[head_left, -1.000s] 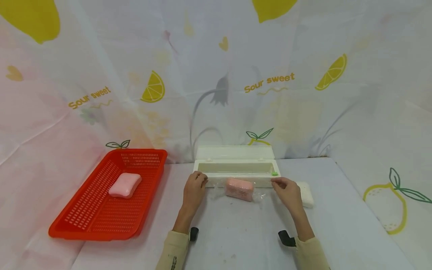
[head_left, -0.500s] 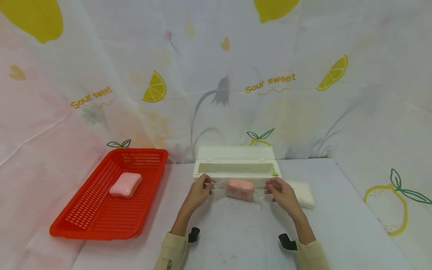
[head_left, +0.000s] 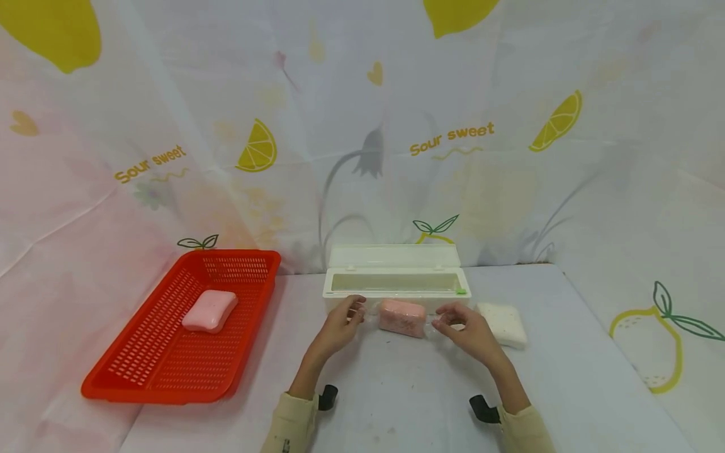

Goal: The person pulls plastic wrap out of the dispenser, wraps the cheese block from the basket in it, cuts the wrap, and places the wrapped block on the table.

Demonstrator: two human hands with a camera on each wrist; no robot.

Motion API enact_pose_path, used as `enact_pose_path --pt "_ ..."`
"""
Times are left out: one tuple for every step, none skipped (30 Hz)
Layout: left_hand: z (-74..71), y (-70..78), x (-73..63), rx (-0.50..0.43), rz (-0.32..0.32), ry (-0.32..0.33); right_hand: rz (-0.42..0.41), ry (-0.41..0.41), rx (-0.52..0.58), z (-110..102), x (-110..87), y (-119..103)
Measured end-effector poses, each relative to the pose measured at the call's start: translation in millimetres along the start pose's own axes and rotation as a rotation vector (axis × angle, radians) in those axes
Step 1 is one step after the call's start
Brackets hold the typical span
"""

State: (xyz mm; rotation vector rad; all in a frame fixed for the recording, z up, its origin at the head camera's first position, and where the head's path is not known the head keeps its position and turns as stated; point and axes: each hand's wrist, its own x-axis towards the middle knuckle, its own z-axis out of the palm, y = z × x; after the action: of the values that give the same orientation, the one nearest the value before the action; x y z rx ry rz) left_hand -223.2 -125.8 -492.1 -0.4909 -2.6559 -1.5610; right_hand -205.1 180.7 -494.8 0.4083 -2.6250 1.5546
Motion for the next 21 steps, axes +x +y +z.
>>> enact_pose_path --pt "0.7 0.7 -0.2 0.005 0.005 -0.006 0.001 -0.001 -0.014 0.8 0.0 -0.4" --pt "1.4 1.3 -0.2 0.011 0.008 -0.011 0.006 0.000 -0.023 1.5 0.0 -1.2" --pt "1.8 2.5 -0.4 0.010 -0.001 -0.014 0.010 0.000 -0.028 2.2 0.2 -1.8" --pt "2.0 3.6 -0.6 0.013 -0.013 -0.017 0.019 -0.001 -0.030 2.9 0.5 -2.3" --pt "2.2 4.4 -1.0 0.016 -0.019 -0.022 0.018 0.002 -0.034 3.7 0.8 -2.8" --pt "2.2 5.5 -1.4 0.017 -0.027 -0.027 0.017 0.007 -0.042 4.5 1.3 -2.8" --pt "2.3 6.2 -1.8 0.021 -0.035 -0.032 0.016 0.012 -0.044 5.5 1.6 -2.8" --pt "2.4 6.8 -2.2 0.023 -0.038 -0.036 0.010 0.017 -0.045 6.5 2.0 -2.3" --pt "2.7 7.5 -2.8 0.036 -0.038 -0.040 0.002 0.024 -0.044 7.7 2.4 -1.5" --pt "3.3 7.4 -3.1 0.054 -0.032 -0.040 -0.004 0.033 -0.043 8.8 2.6 -0.7" --pt "4.1 7.1 -3.4 0.070 -0.024 -0.040 -0.012 0.042 -0.041 10.0 2.7 0.1" --pt "5.2 6.6 -3.3 0.088 -0.014 -0.034 -0.011 0.048 -0.036 10.9 2.6 0.4" --pt "6.4 5.6 -3.2 0.108 -0.004 -0.026 -0.012 0.053 -0.030 11.8 2.5 0.3" --pt "7.7 4.7 -2.9 0.124 0.007 -0.016 -0.011 0.057 -0.027 12.5 2.5 0.4" --pt "8.7 3.5 -2.3 0.147 0.022 -0.002 -0.010 0.063 -0.025 13.2 2.6 0.5" --pt "9.8 2.3 -1.5 0.159 0.031 0.013 -0.009 0.065 -0.026 13.8 2.7 0.4" --pt "10.6 0.9 -0.6 0.172 0.046 0.027 -0.011 0.067 -0.028 14.2 2.8 0.3" --pt "11.4 -0.3 0.4 0.184 0.056 0.043 -0.013 0.070 -0.033 14.6 3.0 0.3" --pt "12.1 -1.3 1.5 0.197 0.068 0.059 -0.014 0.073 -0.037 14.9 3.3 0.6" --pt "12.7 -2.2 2.6 0.211 0.080 0.076 -0.017 0.076 -0.042 15.1 3.5 0.9" --pt "13.3 -3.1 3.6 0.228 0.093 0.092 -0.021 0.078 -0.044 15.3 3.7 1.1"
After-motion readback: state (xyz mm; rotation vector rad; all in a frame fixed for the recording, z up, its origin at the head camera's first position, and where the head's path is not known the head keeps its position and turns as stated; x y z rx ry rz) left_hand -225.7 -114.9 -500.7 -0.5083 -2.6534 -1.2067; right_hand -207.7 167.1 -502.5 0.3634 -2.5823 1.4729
